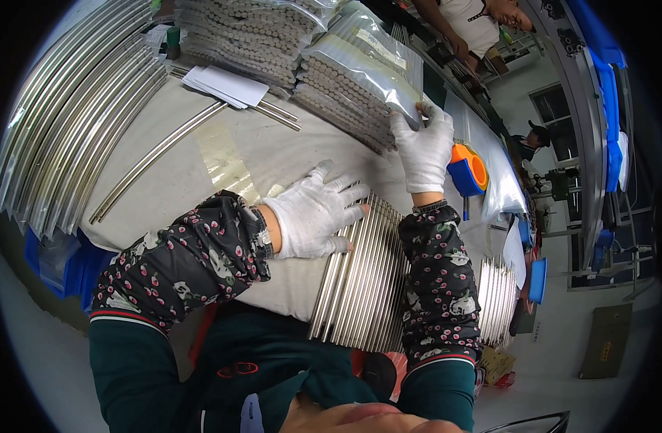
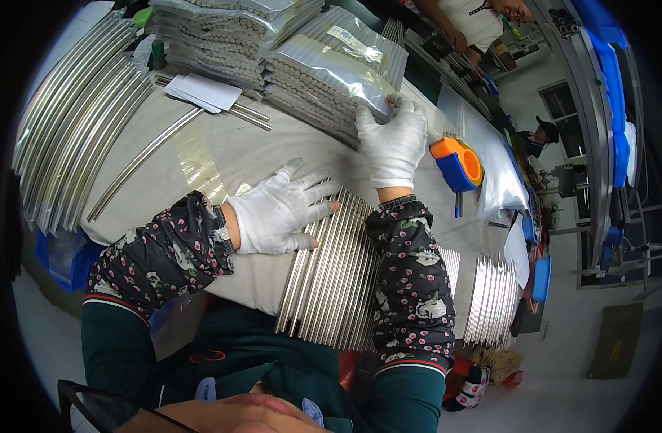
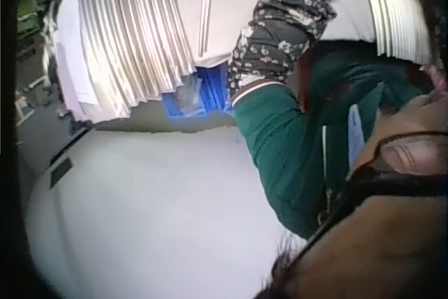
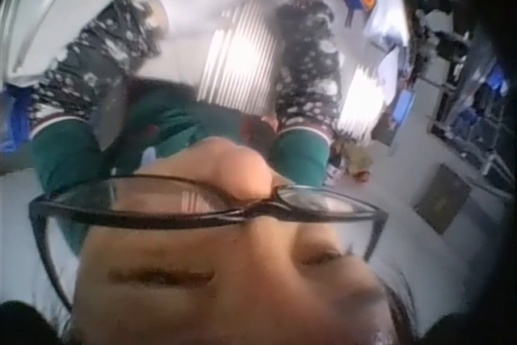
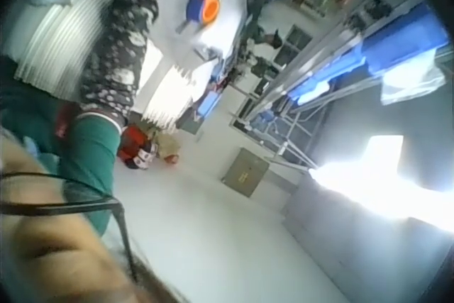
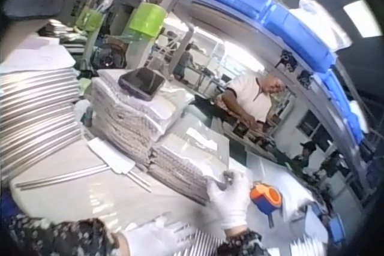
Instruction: The person sands thin metal rods with a sanding block, then organizes them into packaging sleeves on a work table.
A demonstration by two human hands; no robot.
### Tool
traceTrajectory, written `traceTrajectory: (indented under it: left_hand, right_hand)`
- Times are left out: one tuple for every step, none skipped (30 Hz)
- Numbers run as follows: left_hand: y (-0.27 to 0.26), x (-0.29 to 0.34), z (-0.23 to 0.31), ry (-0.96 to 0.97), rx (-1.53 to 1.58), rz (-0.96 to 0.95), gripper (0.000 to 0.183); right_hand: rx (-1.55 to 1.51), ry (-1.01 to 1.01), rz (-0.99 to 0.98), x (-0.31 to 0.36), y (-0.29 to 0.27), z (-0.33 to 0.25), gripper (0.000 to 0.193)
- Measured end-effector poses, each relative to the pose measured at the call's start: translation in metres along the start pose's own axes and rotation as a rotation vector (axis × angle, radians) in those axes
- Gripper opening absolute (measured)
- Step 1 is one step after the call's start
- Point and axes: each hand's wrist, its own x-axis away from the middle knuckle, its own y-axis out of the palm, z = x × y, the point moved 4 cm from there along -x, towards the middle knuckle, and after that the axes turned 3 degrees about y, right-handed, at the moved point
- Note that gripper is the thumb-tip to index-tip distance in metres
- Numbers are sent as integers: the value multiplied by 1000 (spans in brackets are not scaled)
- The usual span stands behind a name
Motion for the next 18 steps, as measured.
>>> traceTrajectory:
  left_hand:
    - [0, 0, 0, -2, -12, -7, 61]
    - [-1, 0, 1, -3, -12, -7, 61]
    - [-2, 1, 1, -3, -10, -6, 61]
    - [-3, 1, 1, -2, -8, -6, 61]
    - [-2, 1, 1, -4, -8, -5, 61]
    - [-2, 1, 1, -3, -4, 2, 60]
    - [-2, 1, 1, -2, 0, 9, 60]
    - [-2, 1, 1, -3, 0, 10, 60]
    - [-2, 0, 1, 0, 4, 11, 60]
    - [-2, 0, 0, 3, 7, 12, 60]
    - [-2, 0, 0, 2, 7, 12, 60]
    - [-2, 0, 0, 5, 10, 18, 60]
    - [-2, 1, 0, 9, 13, 24, 60]
    - [-3, 1, 0, 7, 13, 25, 60]
    - [-3, 1, 0, 6, 15, 22, 60]
    - [-4, 1, 0, 6, 17, 20, 61]
    - [-4, 1, 0, 6, 16, 21, 61]
    - [-3, 1, 0, 5, 20, 21, 61]
  right_hand:
    - [3, 4, -4, 0, 0, -1, 49]
    - [3, 3, -5, 1, 1, -1, 49]
    - [3, -4, 9, 1, 1, -1, 49]
    - [2, -11, 24, 1, 2, -1, 49]
    - [1, -12, 23, 1, 3, -2, 49]
    - [9, -21, 33, 0, 3, -3, 48]
    - [16, -30, 43, 0, 3, -4, 47]
    - [16, -31, 43, 0, 3, -5, 47]
    - [18, -32, 49, -1, 4, -5, 47]
    - [21, -32, 55, -1, 4, -6, 47]
    - [21, -33, 55, -1, 4, -6, 47]
    - [20, -31, 51, -2, 4, -6, 47]
    - [19, -30, 48, -2, 4, -6, 46]
    - [18, -31, 47, -2, 5, -7, 46]
    - [35, -33, 48, -2, 4, -7, 47]
    - [52, -36, 50, -2, 4, -8, 48]
    - [52, -38, 51, -2, 4, -9, 48]
    - [66, -36, 50, -2, 4, -10, 50]
